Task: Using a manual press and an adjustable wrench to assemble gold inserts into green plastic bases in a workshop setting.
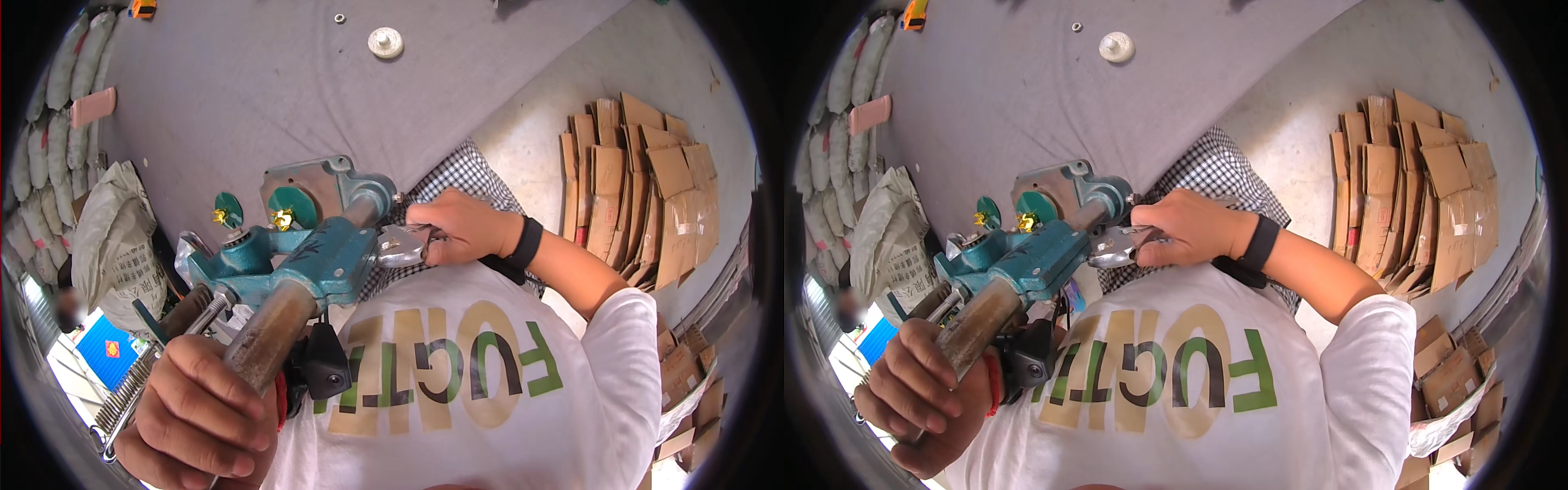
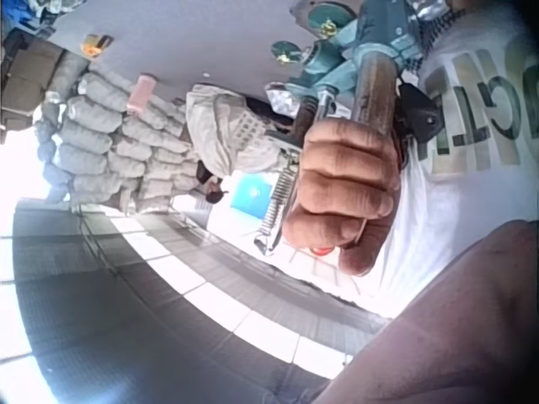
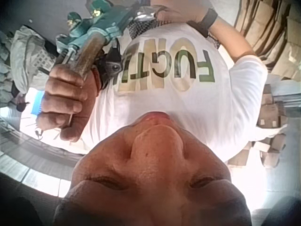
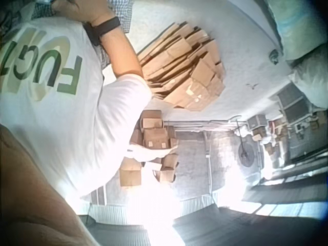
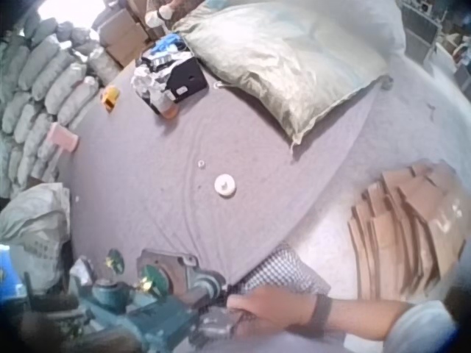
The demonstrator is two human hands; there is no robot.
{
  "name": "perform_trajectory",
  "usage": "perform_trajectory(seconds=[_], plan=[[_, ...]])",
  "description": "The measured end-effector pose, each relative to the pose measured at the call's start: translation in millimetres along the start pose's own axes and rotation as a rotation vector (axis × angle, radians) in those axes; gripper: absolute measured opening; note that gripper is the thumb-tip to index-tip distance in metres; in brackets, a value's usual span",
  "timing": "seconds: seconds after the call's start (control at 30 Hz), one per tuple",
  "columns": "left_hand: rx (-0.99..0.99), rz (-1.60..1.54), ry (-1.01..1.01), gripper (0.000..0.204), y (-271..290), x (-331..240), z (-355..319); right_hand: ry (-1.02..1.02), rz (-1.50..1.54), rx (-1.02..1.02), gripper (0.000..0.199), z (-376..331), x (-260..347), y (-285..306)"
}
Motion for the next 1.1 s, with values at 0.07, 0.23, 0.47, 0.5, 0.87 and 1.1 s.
perform_trajectory(seconds=[0.07, 0.23, 0.47, 0.5, 0.87, 1.1], plan=[[-0.073, 0.092, -0.072, 0.021, -2, -7, 2, 0.061, 0.095, -0.014, 0.055, 8, 2, -8], [-0.026, -0.018, -0.032, 0.022, 1, -6, 4, 0.139, 0.126, -0.095, 0.059, 17, -5, -26], [0.271, -0.082, 0.061, 0.032, -9, -2, 7, 0.081, 0.022, -0.181, 0.071, 10, -5, -20], [0.269, -0.075, 0.057, 0.032, -9, -3, 7, 0.064, 0.016, -0.186, 0.073, 10, -5, -22], [-0.103, 0.002, -0.108, 0.02, -5, -3, 2, -0.095, -0.016, 0.093, 0.076, 10, -7, -25], [-0.034, -0.054, -0.074, 0.02, -6, -1, 2, -0.503, -0.323, 0.227, 0.063, -13, 38, 6]])
Point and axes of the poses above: each hand's wrist, its own z-axis towards the middle knuckle, its own y-axis out of the back of the hand, x = y × z, the point moved 6 cm from there along z, towards the middle knuckle, and after that the axes turned 12 degrees about -y, right-handed, at the moved point
